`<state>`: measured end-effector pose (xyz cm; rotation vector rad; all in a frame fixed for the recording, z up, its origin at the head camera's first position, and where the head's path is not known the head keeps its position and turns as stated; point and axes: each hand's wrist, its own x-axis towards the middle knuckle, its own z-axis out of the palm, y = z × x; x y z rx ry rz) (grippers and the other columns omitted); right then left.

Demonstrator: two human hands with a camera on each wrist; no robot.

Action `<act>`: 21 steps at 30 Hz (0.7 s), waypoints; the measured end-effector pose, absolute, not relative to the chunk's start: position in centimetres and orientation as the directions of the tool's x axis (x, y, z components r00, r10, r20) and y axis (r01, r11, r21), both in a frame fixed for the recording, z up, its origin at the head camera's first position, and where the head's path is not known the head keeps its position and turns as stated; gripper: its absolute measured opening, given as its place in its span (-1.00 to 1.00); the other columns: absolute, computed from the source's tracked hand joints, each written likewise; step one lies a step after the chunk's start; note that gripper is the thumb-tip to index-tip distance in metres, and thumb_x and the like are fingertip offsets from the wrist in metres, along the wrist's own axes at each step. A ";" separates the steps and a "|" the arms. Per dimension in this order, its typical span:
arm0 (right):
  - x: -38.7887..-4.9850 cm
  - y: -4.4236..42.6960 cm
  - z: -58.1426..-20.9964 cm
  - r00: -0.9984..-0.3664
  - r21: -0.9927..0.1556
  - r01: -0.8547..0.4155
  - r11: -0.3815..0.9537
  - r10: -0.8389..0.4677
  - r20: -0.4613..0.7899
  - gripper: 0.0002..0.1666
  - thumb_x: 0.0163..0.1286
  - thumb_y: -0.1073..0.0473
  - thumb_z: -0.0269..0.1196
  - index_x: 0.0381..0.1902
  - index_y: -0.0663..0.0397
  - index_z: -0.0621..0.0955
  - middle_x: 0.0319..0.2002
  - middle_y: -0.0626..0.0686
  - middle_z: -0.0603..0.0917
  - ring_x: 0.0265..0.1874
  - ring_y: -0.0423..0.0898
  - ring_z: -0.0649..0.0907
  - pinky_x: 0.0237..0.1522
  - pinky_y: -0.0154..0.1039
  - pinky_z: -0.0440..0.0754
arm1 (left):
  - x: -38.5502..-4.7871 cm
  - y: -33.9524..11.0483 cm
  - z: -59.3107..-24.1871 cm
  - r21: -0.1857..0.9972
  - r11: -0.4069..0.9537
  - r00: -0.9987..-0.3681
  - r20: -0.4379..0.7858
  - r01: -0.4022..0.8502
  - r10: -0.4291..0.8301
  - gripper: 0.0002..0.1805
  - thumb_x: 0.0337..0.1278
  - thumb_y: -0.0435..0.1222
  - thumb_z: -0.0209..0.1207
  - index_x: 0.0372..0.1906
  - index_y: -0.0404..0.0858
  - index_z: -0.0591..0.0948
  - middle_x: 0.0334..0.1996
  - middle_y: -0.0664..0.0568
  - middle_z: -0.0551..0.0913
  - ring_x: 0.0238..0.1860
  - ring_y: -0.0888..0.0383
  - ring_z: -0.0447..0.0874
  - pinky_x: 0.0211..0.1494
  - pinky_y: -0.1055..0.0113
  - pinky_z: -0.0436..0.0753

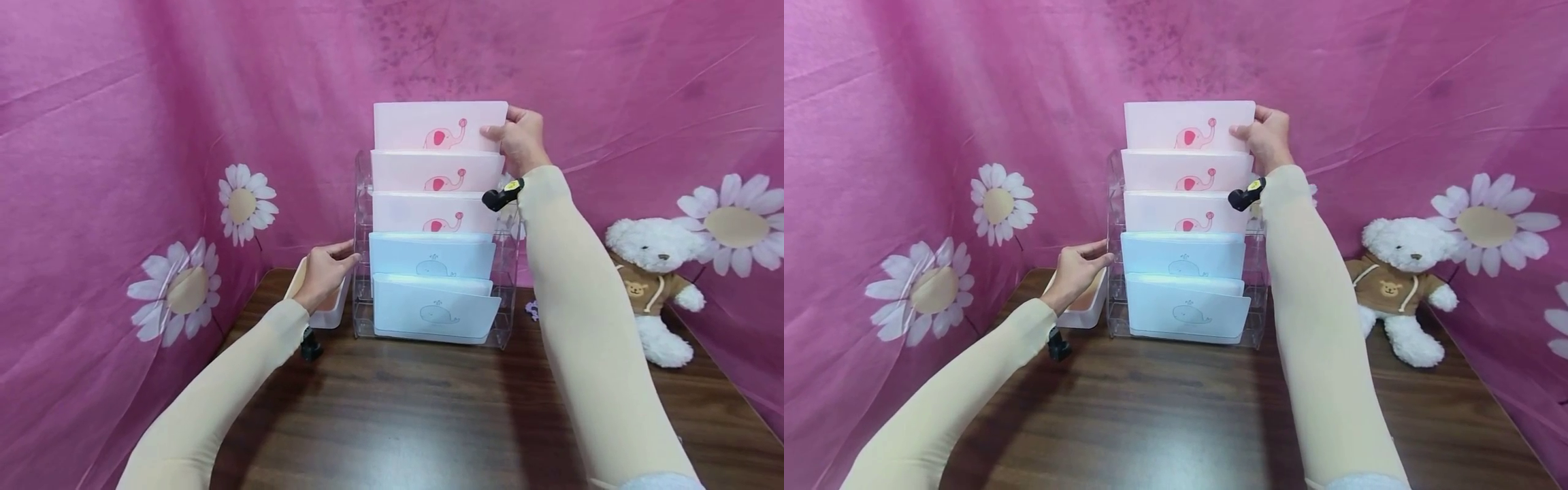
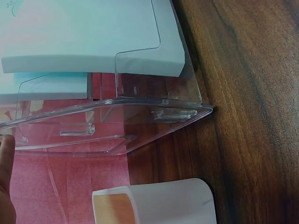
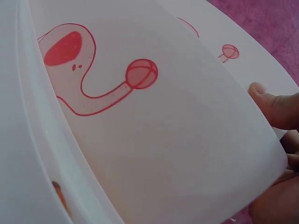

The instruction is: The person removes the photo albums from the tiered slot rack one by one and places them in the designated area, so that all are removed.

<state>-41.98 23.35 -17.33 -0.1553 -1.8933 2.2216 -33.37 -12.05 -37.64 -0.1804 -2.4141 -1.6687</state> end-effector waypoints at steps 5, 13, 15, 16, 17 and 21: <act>-42.0 23.3 -16.5 -0.954 -0.964 -0.161 -0.210 0.285 0.098 -0.43 0.16 0.51 0.43 0.10 -0.04 0.73 0.03 0.01 0.78 -0.08 -0.07 0.74 0.22 -0.13 0.71 | -33.4 -11.9 -37.6 0.912 0.348 -0.972 0.235 0.219 -0.004 -0.51 0.22 -0.21 0.38 0.25 -0.15 0.64 0.20 -0.05 0.70 0.21 0.08 0.70 0.22 0.25 0.71; -41.7 23.3 -14.6 -0.915 -0.892 -0.280 -0.355 0.380 0.136 -0.44 0.09 0.64 0.38 0.00 0.05 0.77 -0.14 0.02 0.79 -0.18 -0.08 0.75 -0.07 -0.25 0.80 | -33.5 -11.7 -37.7 0.915 0.342 -0.974 0.225 0.212 0.001 -0.50 0.24 -0.21 0.37 0.27 -0.14 0.63 0.22 -0.04 0.68 0.23 0.06 0.69 0.24 0.24 0.70; -41.5 23.4 -14.1 -0.907 -0.873 -0.296 -0.388 0.401 0.129 -0.45 0.10 0.64 0.37 -0.03 0.04 0.78 -0.14 0.02 0.78 -0.19 -0.08 0.75 -0.08 -0.26 0.80 | -33.5 -11.6 -37.8 0.919 0.334 -0.975 0.223 0.210 -0.001 -0.50 0.23 -0.22 0.37 0.27 -0.15 0.63 0.23 -0.04 0.68 0.24 0.07 0.68 0.25 0.24 0.70; -41.4 23.5 -13.8 -0.901 -0.866 -0.307 -0.394 0.413 0.132 -0.47 0.11 0.63 0.37 -0.04 0.04 0.78 -0.14 0.02 0.78 -0.20 -0.08 0.76 -0.08 -0.26 0.80 | -33.5 -11.6 -37.8 0.919 0.332 -0.974 0.225 0.212 -0.001 -0.50 0.23 -0.22 0.37 0.27 -0.15 0.63 0.23 -0.04 0.68 0.24 0.07 0.68 0.25 0.24 0.70; -41.3 23.6 -13.6 -0.894 -0.860 -0.321 -0.397 0.426 0.137 -0.49 0.11 0.62 0.37 -0.05 0.04 0.78 -0.14 0.01 0.77 -0.20 -0.09 0.75 -0.08 -0.27 0.79 | -33.5 -11.6 -37.8 0.920 0.330 -0.974 0.227 0.214 -0.001 -0.50 0.23 -0.22 0.37 0.27 -0.15 0.63 0.23 -0.04 0.67 0.24 0.06 0.68 0.25 0.23 0.70; -40.7 24.1 -12.8 -0.871 -0.811 -0.377 -0.447 0.469 0.146 -0.56 0.14 0.61 0.34 -0.11 0.11 0.78 -0.20 0.04 0.76 -0.26 -0.07 0.76 -0.17 -0.27 0.82 | -33.5 -11.6 -37.9 0.917 0.331 -0.972 0.236 0.223 0.001 -0.51 0.24 -0.21 0.37 0.27 -0.15 0.63 0.23 -0.05 0.68 0.24 0.07 0.68 0.25 0.22 0.70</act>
